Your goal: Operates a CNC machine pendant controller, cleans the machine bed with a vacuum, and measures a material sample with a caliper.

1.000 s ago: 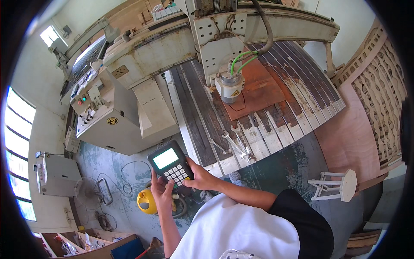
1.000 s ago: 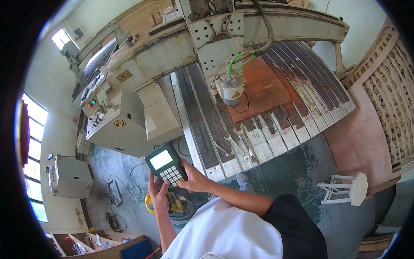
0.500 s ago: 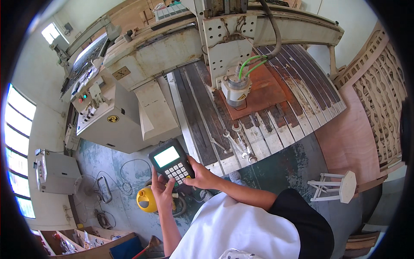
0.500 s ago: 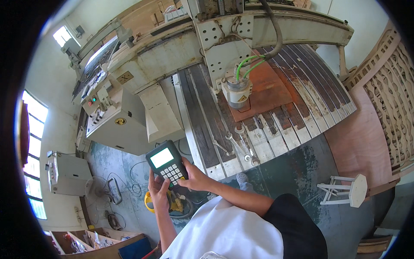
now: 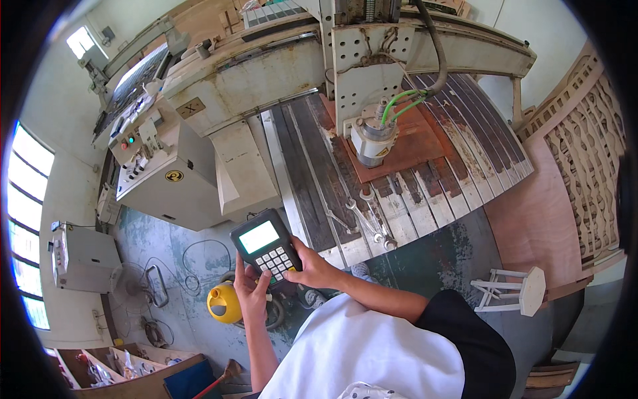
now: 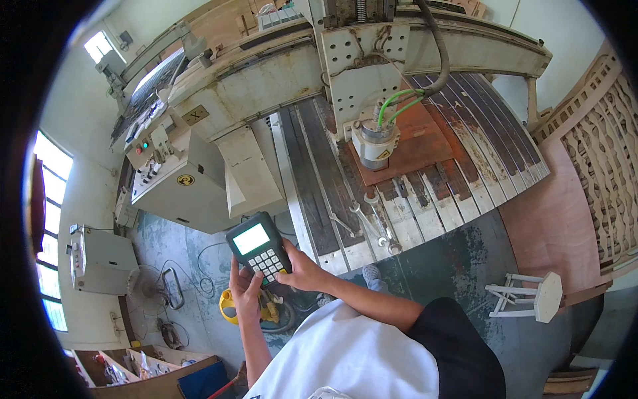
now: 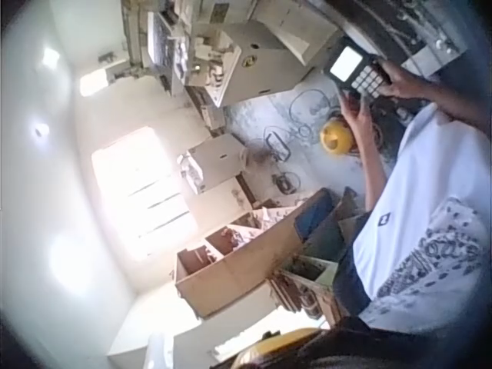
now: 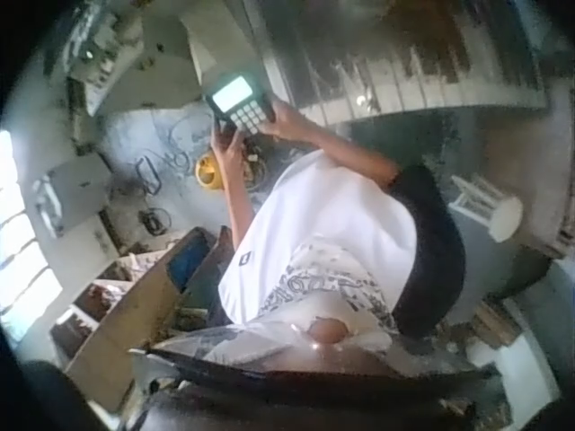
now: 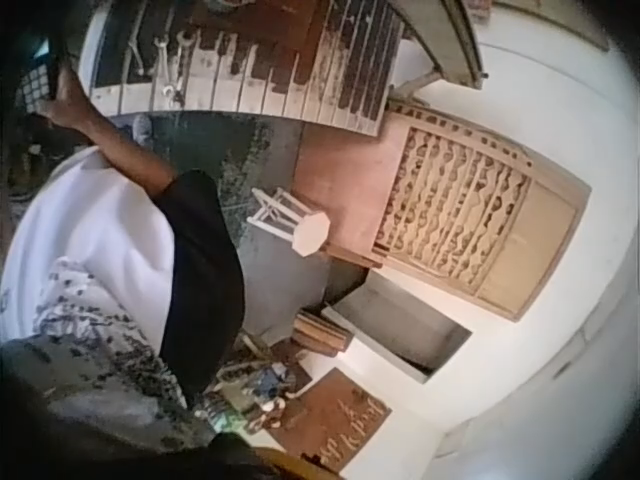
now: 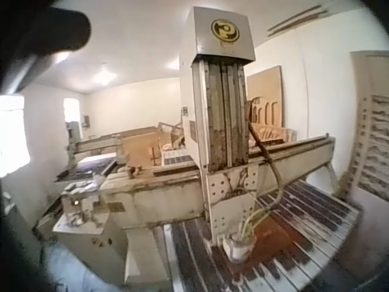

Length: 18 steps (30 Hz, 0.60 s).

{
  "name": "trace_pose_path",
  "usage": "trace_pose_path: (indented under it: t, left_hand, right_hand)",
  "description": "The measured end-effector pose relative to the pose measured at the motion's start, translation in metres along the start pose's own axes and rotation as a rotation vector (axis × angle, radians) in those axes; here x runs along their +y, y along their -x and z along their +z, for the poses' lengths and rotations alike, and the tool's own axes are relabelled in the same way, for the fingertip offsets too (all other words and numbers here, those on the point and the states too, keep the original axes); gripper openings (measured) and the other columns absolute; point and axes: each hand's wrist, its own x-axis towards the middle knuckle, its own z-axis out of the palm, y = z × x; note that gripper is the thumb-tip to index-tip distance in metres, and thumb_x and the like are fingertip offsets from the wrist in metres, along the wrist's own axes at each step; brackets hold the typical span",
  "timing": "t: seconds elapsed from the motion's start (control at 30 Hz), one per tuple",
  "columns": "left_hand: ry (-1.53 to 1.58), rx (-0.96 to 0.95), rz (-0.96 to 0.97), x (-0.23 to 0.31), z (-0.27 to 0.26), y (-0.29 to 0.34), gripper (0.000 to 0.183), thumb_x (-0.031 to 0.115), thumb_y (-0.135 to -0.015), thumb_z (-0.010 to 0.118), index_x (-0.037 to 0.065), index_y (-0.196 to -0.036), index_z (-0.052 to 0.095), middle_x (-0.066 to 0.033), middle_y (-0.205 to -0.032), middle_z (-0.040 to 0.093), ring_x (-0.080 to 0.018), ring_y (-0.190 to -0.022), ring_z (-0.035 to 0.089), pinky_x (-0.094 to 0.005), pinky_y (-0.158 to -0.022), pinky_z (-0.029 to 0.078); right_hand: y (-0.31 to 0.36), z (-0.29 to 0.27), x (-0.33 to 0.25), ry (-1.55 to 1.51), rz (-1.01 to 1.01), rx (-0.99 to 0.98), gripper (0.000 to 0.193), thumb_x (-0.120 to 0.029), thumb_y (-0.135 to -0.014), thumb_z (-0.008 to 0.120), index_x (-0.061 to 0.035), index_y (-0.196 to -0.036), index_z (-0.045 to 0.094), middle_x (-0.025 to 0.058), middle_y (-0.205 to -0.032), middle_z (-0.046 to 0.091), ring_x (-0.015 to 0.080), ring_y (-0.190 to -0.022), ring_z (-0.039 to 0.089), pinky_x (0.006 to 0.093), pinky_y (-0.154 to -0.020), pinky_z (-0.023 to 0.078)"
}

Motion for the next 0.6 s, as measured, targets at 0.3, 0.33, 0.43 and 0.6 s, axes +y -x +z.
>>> trace_pose_path:
  t: [0.3,0.33,0.43,0.6]
  left_hand:
    - [-0.007,-0.008,0.011,0.0009,-0.0035,-0.0024,0.075,-0.007,-0.079,0.060,0.003,-0.144,0.023,-0.0113,-0.105,0.061,-0.0153,-0.095,0.059,-0.0284,-0.084,0.046]
    - [-0.005,-0.012,0.009,0.0013,-0.0038,-0.0026,0.075,-0.007,-0.079,0.060,0.003,-0.144,0.023,-0.0114,-0.105,0.061,-0.0153,-0.095,0.059,-0.0284,-0.084,0.046]
    - [-0.012,-0.018,0.014,0.0011,-0.0055,-0.0025,0.075,-0.007,-0.079,0.061,0.003,-0.144,0.023,-0.0116,-0.105,0.061,-0.0154,-0.095,0.059,-0.0284,-0.084,0.046]
    - [0.001,-0.024,0.020,0.0011,-0.0053,-0.0026,0.075,-0.006,-0.080,0.061,0.003,-0.144,0.023,-0.0115,-0.105,0.061,-0.0155,-0.095,0.059,-0.0283,-0.084,0.046]
  right_hand:
    - [-0.0027,0.0028,-0.0048,-0.023,0.038,0.001,0.079,-0.005,-0.070,0.062,0.0046,-0.137,0.022,0.0198,-0.125,0.045,0.0260,-0.117,0.046,0.0348,-0.100,0.036]
    - [-0.0029,0.0029,-0.0057,-0.018,0.037,0.001,0.079,-0.005,-0.070,0.062,0.0045,-0.137,0.022,0.0196,-0.124,0.046,0.0257,-0.116,0.047,0.0347,-0.099,0.037]
    - [-0.0029,0.0034,-0.0109,-0.059,0.099,-0.008,0.079,-0.006,-0.069,0.063,0.0044,-0.137,0.023,0.0191,-0.123,0.046,0.0249,-0.114,0.048,0.0344,-0.098,0.038]
    - [-0.0026,0.0039,-0.0061,-0.065,0.061,-0.013,0.079,-0.005,-0.072,0.063,0.0037,-0.138,0.021,0.0166,-0.115,0.050,0.0196,-0.094,0.054,0.0298,-0.076,0.045]
